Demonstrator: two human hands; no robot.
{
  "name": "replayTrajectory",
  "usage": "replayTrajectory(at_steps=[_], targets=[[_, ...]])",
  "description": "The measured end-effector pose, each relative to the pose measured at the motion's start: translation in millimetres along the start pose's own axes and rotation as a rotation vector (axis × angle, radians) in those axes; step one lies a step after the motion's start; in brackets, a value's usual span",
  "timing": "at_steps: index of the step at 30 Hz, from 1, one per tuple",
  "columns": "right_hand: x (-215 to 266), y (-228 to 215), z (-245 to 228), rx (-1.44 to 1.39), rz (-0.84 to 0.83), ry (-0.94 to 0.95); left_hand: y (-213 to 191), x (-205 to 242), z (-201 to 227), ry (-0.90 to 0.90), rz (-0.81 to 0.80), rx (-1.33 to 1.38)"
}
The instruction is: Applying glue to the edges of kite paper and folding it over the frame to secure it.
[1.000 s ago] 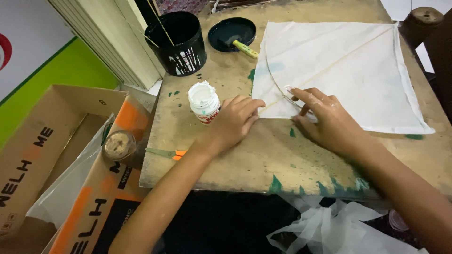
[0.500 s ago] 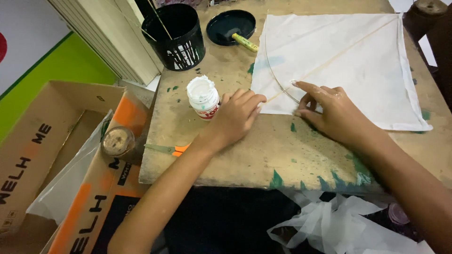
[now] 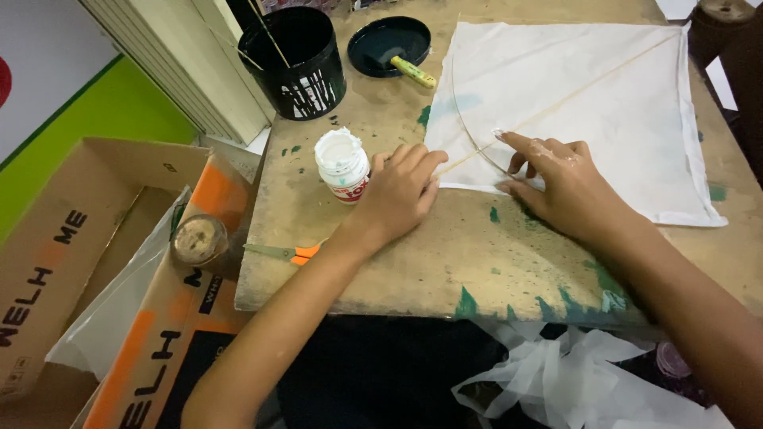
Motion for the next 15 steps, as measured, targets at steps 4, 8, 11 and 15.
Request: replayTrajectory(at_steps=[4,8,11,15], targets=[[3,-4,-2,0.051,-0.001,0.026,-5,0,-2,-0.051,-0.020,0.035],[-1,0,4,-0.044,-0.161,0.157,0,-2,-7,0.009,0.091,-0.010],[1,-4,2,-0.048,-0.098,0.099,-6,-2,-8,0.044,0.150,0.087],[0,-4,7,-0.051,-0.120,0.127,-7,-3,-7,0.072,0.150,0.116]])
Point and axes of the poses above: each hand's wrist, its own x-axis away from the middle knuckle, its own y-axis out of the palm, z = x × y, the point moved 10 cm from there along -x, towards the middle knuckle, and after that the axes turned 13 degrees about -z, right-handed, at the moved point
